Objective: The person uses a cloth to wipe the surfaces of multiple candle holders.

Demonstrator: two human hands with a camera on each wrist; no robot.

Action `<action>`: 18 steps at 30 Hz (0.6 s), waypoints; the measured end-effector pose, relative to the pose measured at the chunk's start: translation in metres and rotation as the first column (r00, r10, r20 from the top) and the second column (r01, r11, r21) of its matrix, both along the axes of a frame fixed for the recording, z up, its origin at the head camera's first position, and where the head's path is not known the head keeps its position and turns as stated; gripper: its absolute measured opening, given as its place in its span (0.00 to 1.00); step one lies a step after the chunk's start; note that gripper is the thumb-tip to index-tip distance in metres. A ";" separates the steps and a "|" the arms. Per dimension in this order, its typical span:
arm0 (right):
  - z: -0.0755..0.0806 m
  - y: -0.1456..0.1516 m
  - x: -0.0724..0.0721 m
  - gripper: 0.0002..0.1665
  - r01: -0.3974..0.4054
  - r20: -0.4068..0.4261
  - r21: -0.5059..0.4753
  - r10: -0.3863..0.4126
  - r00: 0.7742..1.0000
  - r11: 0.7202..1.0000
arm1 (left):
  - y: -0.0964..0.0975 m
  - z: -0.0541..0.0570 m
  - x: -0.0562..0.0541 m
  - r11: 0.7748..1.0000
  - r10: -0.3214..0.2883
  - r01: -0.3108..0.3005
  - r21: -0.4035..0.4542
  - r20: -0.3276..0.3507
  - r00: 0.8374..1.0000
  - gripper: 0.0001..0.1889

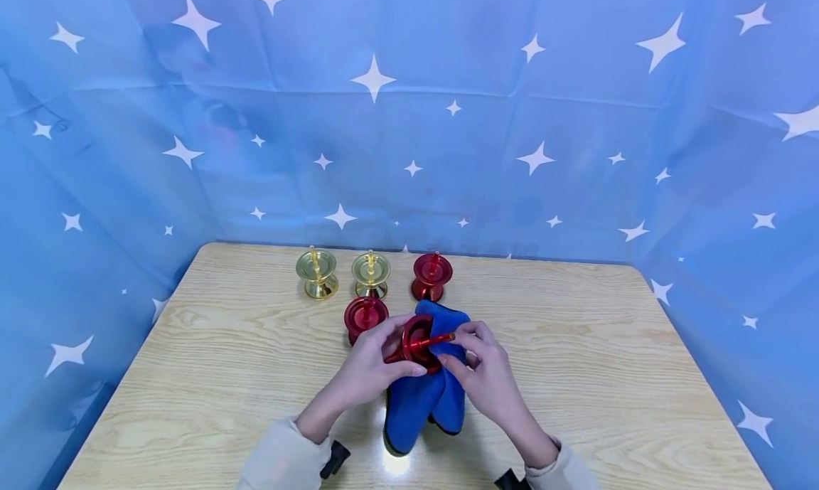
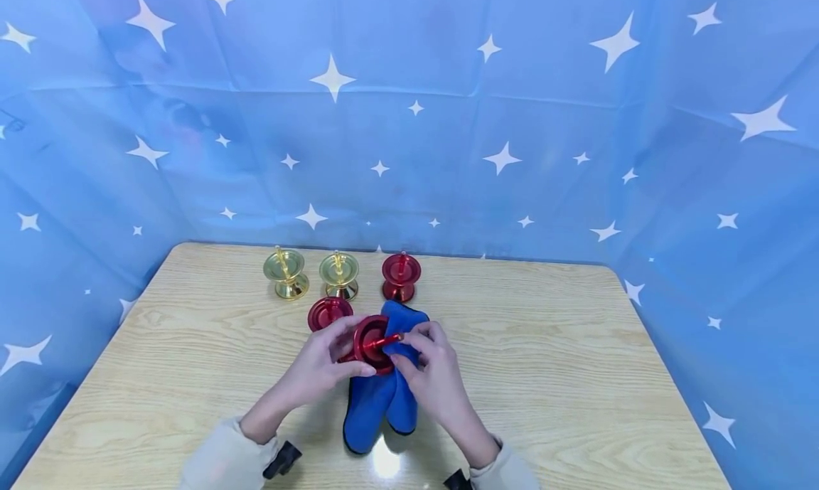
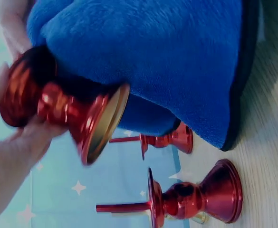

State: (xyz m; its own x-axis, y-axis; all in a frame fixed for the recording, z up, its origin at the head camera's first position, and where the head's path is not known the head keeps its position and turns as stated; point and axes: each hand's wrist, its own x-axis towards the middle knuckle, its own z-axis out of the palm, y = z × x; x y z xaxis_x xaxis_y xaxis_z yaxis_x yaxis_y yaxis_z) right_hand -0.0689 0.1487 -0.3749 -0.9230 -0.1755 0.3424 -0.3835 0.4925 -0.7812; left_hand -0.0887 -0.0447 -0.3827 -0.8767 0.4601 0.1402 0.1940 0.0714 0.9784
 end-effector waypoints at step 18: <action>-0.002 0.004 -0.002 0.12 -0.096 -0.076 0.062 0.101 0.992 0.993 | -0.010 0.000 -0.005 0.995 -0.091 0.090 0.029 0.033 0.995 0.33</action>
State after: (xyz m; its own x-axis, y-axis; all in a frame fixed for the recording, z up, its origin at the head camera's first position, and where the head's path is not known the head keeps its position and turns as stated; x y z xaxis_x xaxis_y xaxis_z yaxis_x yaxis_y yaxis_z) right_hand -0.0705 0.1528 -0.3773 -0.8706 -0.2862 0.4001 -0.4919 0.4928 -0.7177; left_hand -0.0940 -0.0549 -0.3827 -0.8360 0.5345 0.1246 0.1649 0.0280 0.9859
